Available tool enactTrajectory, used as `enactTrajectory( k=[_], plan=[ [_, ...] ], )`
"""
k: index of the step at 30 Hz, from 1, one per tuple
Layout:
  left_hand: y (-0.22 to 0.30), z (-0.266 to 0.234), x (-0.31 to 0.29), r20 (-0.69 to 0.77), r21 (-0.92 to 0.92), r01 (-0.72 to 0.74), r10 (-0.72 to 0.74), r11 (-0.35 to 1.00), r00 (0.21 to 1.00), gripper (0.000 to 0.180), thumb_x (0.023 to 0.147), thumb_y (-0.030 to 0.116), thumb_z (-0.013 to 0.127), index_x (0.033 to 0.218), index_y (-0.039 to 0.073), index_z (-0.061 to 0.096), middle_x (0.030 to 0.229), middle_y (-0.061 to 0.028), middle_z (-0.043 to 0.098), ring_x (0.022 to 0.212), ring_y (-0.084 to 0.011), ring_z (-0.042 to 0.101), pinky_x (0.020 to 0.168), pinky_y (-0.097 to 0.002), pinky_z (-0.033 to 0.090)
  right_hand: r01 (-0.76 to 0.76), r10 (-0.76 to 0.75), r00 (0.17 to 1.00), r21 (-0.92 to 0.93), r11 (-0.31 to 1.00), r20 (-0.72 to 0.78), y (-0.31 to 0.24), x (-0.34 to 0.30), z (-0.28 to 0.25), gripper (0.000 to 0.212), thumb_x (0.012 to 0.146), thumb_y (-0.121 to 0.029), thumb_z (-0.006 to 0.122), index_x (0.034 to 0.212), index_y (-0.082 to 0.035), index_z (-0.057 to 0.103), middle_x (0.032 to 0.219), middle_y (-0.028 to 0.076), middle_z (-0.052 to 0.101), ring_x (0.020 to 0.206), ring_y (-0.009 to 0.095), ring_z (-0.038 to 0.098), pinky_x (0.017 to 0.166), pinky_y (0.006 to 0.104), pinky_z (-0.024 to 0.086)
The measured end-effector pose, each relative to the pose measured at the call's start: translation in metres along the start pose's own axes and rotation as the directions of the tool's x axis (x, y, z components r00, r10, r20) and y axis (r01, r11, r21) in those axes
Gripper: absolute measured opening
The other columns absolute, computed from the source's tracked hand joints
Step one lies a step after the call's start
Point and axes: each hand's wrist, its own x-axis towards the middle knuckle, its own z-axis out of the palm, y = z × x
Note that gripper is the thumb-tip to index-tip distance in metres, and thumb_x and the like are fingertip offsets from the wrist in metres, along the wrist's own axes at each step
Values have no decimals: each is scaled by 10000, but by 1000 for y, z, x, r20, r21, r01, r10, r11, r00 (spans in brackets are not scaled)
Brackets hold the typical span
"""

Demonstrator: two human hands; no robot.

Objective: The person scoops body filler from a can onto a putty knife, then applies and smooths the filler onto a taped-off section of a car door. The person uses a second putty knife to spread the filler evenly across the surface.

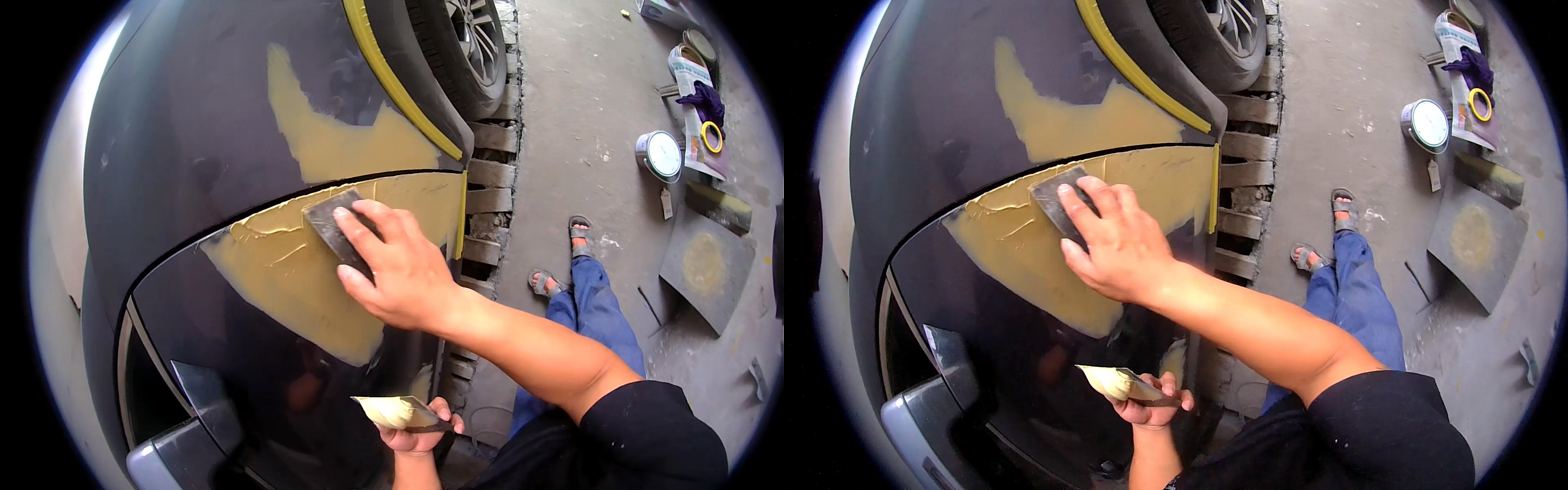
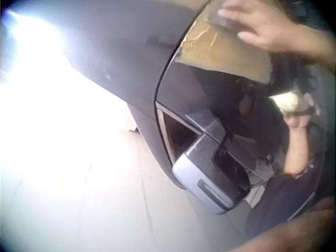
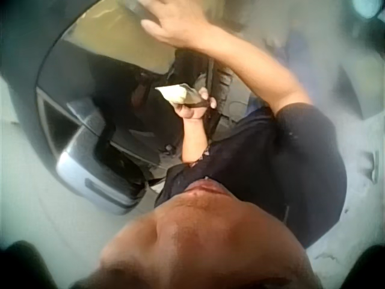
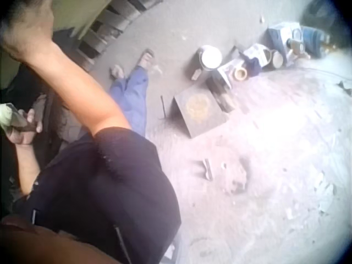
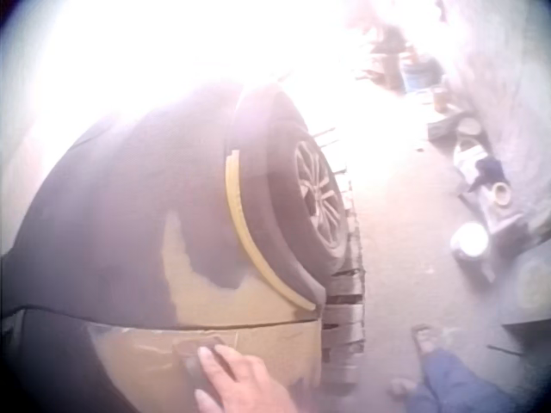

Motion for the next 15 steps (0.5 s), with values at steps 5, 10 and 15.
enactTrajectory(
  k=[5, 10, 15],
  plan=[
    [5, -2, -12, -17, -2, 0, 0, 1000, 1000, 608, 901, 614, 460, 1338, 199, 536, 1331, -7, 551, 1171, -291, 445, 869, -569, 404, 88, -88, 995, -4, 996, 48, -7, -35, 18, 610, 733, -205, 690, 1293, -58, 499, 1275, 155, 469, 1028, 356, 508, 829, 411, 494],
    [12, -5, -17, -6, 7, -13, 13, 1000, 1000, 661, 882, 627, 485, 1348, 159, 519, 1297, -27, 566, 1144, -291, 460, 857, -560, 413, 152, -149, 982, -13, 988, 118, 13, -77, 19, 629, 710, -216, 695, 1292, -80, 502, 1274, 144, 466, 1029, 360, 496, 787, 420, 507],
    [13, -15, -24, 8, 43, 24, -24, 999, 1000, 637, 882, 621, 490, 1338, 179, 528, 1303, -18, 563, 1138, -305, 468, 843, -562, 423, 188, -191, 976, -47, 981, -100, -12, -15, 3, 585, 720, -195, 686, 1261, -42, 522, 1227, 175, 488, 1033, 369, 508, 856, 430, 475]
  ],
)
